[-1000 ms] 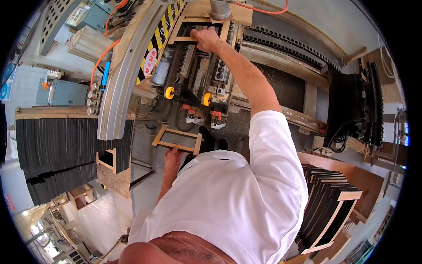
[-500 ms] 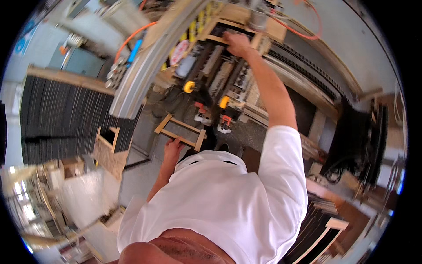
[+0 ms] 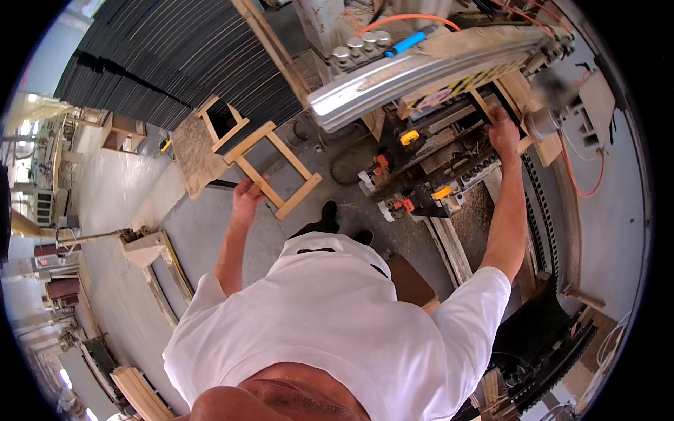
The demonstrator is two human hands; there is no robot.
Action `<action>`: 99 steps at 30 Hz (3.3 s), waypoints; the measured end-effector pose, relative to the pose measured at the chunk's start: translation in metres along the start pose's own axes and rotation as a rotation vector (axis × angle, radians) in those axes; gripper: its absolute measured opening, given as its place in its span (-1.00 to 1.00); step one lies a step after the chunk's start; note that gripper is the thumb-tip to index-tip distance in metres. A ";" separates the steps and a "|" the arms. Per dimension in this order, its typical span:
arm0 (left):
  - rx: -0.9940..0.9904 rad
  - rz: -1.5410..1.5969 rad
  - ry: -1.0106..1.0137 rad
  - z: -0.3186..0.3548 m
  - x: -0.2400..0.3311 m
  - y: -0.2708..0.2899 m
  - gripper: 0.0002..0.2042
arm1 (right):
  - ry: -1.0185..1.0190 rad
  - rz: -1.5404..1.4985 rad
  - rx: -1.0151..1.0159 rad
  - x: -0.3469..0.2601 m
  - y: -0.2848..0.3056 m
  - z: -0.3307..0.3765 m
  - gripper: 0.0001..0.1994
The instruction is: The person repeatedly picks up wooden frames and dark rectangular inserts, places them into a machine, and then removes the assembled units. The person stacks the finished frames on a nearby surface.
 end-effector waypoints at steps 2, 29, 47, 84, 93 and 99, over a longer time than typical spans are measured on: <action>0.017 0.008 -0.032 -0.018 0.015 0.036 -0.76 | -0.036 -0.005 0.014 0.003 -0.002 0.003 -0.58; 0.114 -1.178 -0.671 -0.295 0.013 0.199 -0.70 | -0.586 -0.776 0.299 -0.268 -0.079 0.266 -0.85; -0.976 -0.352 -0.174 -0.013 -0.070 -0.113 -0.74 | -0.893 0.727 0.561 -0.193 0.239 0.558 -0.64; -0.786 0.270 0.536 -0.077 -0.037 -0.607 -0.21 | -0.697 0.048 0.537 -0.234 0.229 0.453 -0.70; -0.782 0.426 0.557 -0.096 -0.061 -0.610 -0.33 | -0.548 -0.038 0.406 -0.168 0.166 0.365 -0.71; -0.793 0.409 0.656 -0.071 -0.055 -0.527 -0.53 | -0.268 -0.042 0.392 -0.116 0.110 0.271 -0.74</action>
Point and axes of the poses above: each hand's wrist, its own z-axis away from the middle knuckle, its own y-axis out of the back of the hand, x = y × z, the point moved 1 cm from there along -z, towards the middle knuckle, and after that the axes turned 6 degrees about -y, right-handed, at the moved point
